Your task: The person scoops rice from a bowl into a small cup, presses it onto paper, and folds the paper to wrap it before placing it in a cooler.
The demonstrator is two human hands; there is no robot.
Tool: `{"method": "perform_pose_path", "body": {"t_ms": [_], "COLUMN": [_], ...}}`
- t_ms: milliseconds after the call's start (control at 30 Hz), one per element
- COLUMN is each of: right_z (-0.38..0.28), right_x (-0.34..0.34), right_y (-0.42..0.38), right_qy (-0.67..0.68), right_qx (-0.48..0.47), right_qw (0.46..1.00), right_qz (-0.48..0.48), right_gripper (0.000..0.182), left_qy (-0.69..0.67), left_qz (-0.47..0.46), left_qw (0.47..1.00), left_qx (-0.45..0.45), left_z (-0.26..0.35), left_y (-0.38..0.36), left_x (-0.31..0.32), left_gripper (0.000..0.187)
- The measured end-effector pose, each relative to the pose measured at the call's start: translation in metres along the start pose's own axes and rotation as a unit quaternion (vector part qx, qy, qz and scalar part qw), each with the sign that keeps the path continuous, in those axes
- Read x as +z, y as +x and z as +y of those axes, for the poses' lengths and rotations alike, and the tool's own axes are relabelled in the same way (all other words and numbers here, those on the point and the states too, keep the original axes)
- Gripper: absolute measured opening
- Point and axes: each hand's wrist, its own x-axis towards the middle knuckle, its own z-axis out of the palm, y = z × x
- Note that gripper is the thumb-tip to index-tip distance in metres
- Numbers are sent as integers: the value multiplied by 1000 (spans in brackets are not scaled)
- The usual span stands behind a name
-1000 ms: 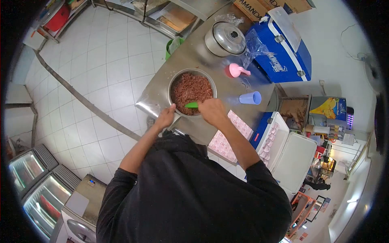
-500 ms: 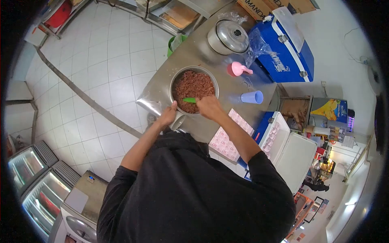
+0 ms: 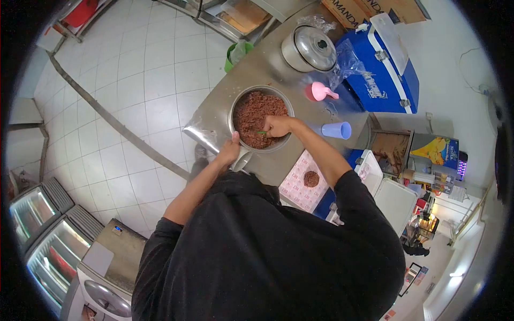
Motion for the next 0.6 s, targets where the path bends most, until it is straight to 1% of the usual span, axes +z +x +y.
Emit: {"method": "perform_pose_path", "body": {"t_ms": [100,133,167,233,267,300,367,400,500,533,600], "right_z": [9,9,10,8,-2,-11,-20,-22,-17,-34,-98], "right_x": [-9,-16,-20,-34,-42,-50,-62,-62,-41,-31,-3], "right_y": [7,8,7,-2,-16,-31,-60,-69,-79,-83,-79], "right_qy": [20,26,34,70,99,130,158,172,95,54,-24], "right_qx": [68,70,72,79,85,92,81,74,108,137,192], "right_qw": [996,995,994,990,988,984,984,981,964,948,898], "right_qz": [-51,-65,-80,-90,-84,-78,1,40,223,283,394], "right_gripper": [15,17,18,23,25,28,25,25,18,18,26], "left_qy": [11,7,-25,-88,-169,-232,-356,-356,-422,-441,-478], "left_qz": [-8,16,-24,-106,-117,-103,-75,-70,-40,-32,-13], "left_qw": [1000,999,999,990,979,967,931,932,905,896,878], "left_qx": [-12,28,32,42,8,-6,-36,-12,29,29,28], "left_z": [11,1,-14,-3,7,30,72,82,102,109,115], "left_y": [-11,-2,6,-12,-27,-51,-94,-94,-65,-47,-6], "left_x": [-4,0,-4,-27,-39,-52,-70,-65,-19,-1,28], "left_gripper": [91,90,89,86,71,66,56,40,35,34,32]}}
